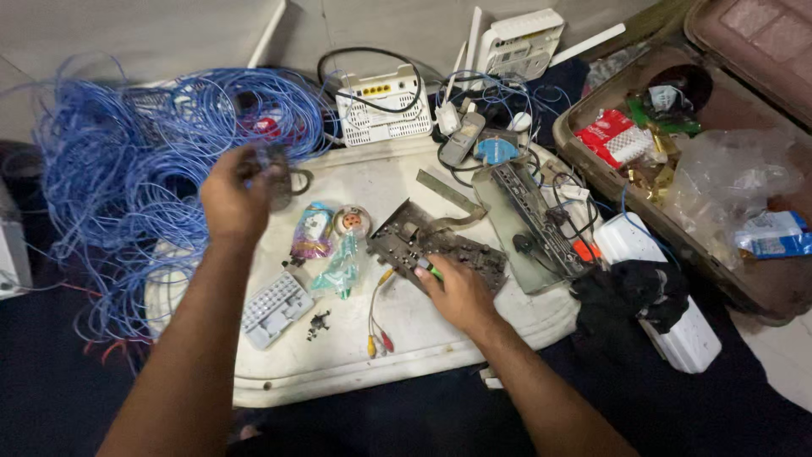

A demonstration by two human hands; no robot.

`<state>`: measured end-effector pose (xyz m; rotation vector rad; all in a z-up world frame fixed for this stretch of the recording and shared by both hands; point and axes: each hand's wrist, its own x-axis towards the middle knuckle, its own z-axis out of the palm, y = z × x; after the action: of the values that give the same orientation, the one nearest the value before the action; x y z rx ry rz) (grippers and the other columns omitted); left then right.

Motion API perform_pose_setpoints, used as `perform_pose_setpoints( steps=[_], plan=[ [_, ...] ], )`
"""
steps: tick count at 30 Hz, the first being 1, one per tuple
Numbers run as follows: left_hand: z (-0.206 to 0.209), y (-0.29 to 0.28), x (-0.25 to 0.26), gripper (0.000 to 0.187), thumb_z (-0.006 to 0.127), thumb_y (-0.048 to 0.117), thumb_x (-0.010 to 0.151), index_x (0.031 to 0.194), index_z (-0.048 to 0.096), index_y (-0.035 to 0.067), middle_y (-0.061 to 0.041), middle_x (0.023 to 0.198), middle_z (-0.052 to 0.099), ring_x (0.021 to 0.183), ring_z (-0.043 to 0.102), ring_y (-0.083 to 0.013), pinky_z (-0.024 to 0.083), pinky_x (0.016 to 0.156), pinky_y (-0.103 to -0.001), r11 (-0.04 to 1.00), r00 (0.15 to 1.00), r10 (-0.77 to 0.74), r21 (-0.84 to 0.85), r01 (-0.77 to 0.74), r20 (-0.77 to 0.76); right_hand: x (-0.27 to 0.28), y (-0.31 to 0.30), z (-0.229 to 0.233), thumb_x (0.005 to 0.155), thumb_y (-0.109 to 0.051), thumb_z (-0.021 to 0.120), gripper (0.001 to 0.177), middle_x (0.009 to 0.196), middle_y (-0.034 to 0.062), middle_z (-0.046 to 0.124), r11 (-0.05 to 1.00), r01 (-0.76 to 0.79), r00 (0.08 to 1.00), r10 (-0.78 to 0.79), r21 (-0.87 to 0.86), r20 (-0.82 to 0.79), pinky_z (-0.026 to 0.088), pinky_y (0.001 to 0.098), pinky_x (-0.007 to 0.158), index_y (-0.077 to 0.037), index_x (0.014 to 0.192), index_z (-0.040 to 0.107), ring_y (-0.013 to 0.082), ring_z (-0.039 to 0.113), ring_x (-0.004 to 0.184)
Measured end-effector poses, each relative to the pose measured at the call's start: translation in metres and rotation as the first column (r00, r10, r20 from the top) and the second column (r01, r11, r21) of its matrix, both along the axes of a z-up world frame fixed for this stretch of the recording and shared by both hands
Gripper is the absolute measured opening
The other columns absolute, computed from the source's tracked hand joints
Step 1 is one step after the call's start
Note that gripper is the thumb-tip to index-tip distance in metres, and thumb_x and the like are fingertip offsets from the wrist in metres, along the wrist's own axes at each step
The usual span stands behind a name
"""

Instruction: The person uses a green screwdriver to unscrew a circuit board, then connects a multimeter probe to test it. They wipe the board with a black cloth and handle a remote control and other components on the table.

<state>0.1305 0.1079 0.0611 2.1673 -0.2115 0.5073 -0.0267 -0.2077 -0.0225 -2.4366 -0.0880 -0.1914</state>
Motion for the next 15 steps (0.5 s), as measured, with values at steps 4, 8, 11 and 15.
perform_pose_setpoints(
  steps=[4,8,11,15],
  plan=[
    [-0.009,0.008,-0.005,0.025,0.072,0.014,0.095,0.117,0.065,0.005,-0.002,0.101,0.072,0.085,0.067,-0.0127,0.057,0.078,-0.032,0.743,0.943,-0.231,-0.669,0.012,-0.239,-0.003,0.009,0.015,0.097,-0.033,0.064,0.038,0.114,0.0202,0.07,0.999,0.015,0.992,-0.02,0.046,0.121,0.055,0.0465,0.084,-0.002,0.119,0.064,0.0419,0.069,0.101],
    [-0.048,-0.012,-0.035,0.027,0.07,0.016,0.095,0.117,0.066,0.001,-0.004,0.099,0.072,0.083,0.066,-0.0094,0.055,0.079,-0.026,0.789,0.9,-0.223,-0.612,-0.059,-0.374,-0.001,0.021,0.023,0.098,-0.031,0.067,0.034,0.112,0.0152,0.072,0.917,0.011,1.0,-0.014,0.399,0.003,0.057,0.0378,0.082,-0.006,0.122,0.064,0.0278,0.071,0.098],
    [-0.076,-0.043,-0.051,0.03,0.072,0.016,0.094,0.121,0.066,0.004,-0.004,0.096,0.071,0.079,0.062,-0.0096,0.049,0.07,-0.027,0.742,0.812,-0.301,-0.658,-0.13,-0.5,-0.002,0.033,0.019,0.092,-0.028,0.069,0.037,0.108,0.0052,0.074,0.676,0.148,0.937,0.138,0.722,-0.321,0.059,0.027,0.075,-0.016,0.127,0.062,0.0134,0.072,0.088],
    [-0.084,-0.074,-0.062,0.031,0.069,0.02,0.096,0.121,0.069,0.002,-0.003,0.099,0.074,0.082,0.064,-0.0076,0.052,0.075,-0.024,0.705,0.791,-0.325,-0.691,-0.163,-0.518,-0.009,0.045,0.006,0.092,-0.024,0.077,0.031,0.094,-0.0021,0.07,0.585,0.086,0.892,0.315,0.806,-0.324,0.053,0.0218,0.066,-0.008,0.116,0.065,0.0055,0.063,0.076]
  ],
)
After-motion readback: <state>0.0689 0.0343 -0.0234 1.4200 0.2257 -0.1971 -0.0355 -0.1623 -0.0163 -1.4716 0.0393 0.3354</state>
